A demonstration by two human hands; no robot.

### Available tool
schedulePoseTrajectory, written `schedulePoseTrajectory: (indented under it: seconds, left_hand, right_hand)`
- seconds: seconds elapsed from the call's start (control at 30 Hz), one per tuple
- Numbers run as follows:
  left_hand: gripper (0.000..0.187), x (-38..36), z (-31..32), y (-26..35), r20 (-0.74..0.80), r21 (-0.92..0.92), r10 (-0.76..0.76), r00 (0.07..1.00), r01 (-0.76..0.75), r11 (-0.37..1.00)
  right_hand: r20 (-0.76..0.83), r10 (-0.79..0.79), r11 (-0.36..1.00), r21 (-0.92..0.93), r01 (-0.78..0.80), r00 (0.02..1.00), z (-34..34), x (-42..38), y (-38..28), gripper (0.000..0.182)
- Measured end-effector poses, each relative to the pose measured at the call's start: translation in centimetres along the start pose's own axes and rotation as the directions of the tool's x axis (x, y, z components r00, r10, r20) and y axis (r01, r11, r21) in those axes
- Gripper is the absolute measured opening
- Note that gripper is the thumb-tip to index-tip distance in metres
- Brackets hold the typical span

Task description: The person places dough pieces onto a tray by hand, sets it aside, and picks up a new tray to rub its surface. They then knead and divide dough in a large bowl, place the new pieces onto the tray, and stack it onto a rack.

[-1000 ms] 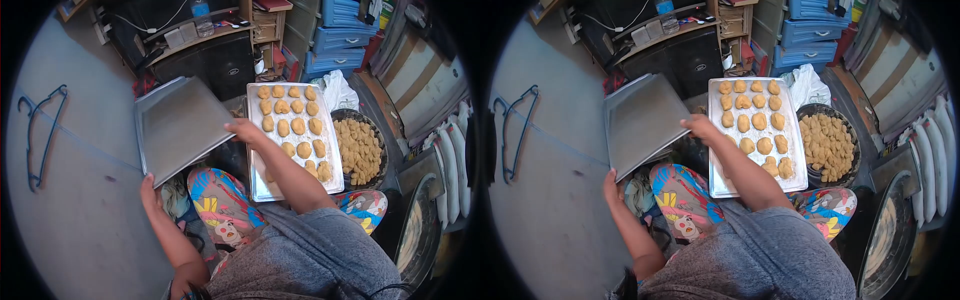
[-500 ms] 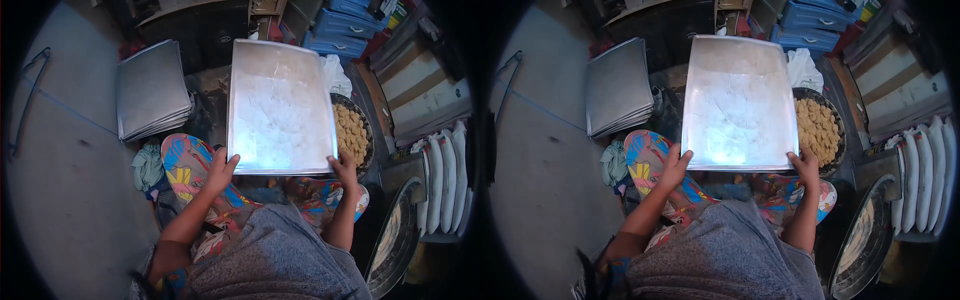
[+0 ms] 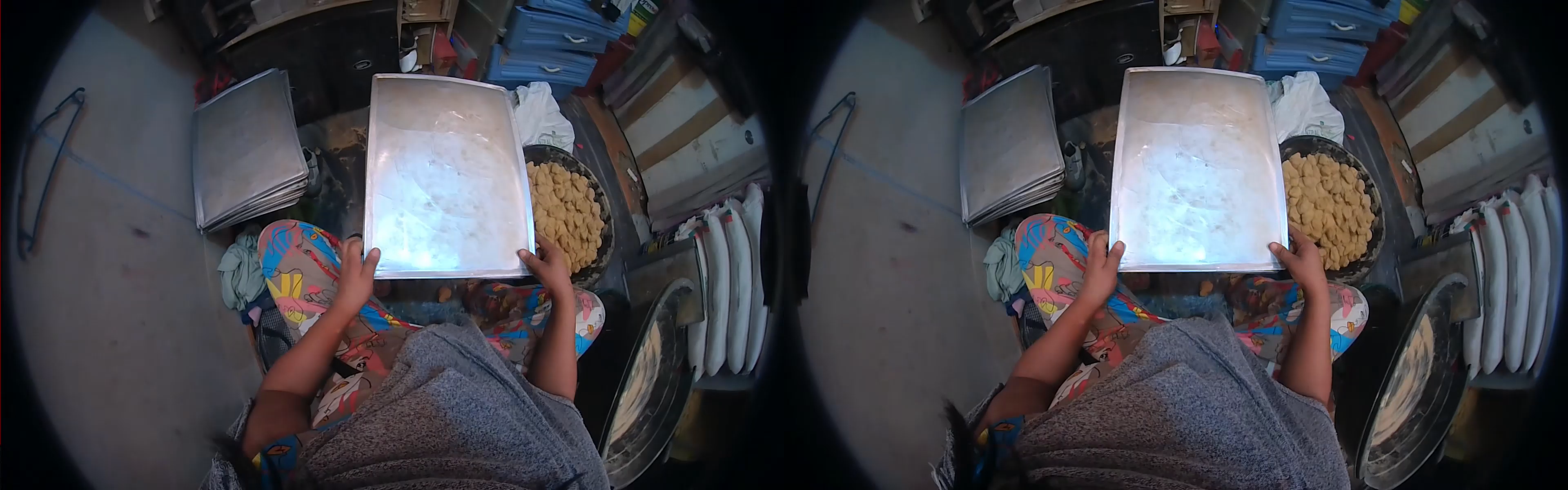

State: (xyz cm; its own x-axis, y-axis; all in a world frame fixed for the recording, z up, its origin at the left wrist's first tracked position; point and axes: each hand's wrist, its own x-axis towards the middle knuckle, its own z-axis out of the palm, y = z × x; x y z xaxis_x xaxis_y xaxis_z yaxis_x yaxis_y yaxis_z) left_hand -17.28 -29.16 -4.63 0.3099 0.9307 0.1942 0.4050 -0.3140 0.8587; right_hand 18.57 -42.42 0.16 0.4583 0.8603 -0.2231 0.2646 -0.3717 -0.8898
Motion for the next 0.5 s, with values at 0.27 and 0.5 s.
schedulePoseTrajectory:
  seconds: [0.27,0.5]
  left_hand:
    - [0.066,2.3,-1.5,-1.1,-0.034,0.105,0.023,0.999,-0.020,0.994]
    - [0.059,10.9,-7.8,23.3,-0.513,0.049,0.596,0.618,-0.672,0.739]
  right_hand:
    - [-0.198,-0.329,0.843,-0.502,0.193,0.923,-1.5,-0.1,-3.5,0.076]
    - [-0.619,-0.785,0.310,-0.444,0.841,-0.037,-3.5,-5.3,-28.0,0.049]
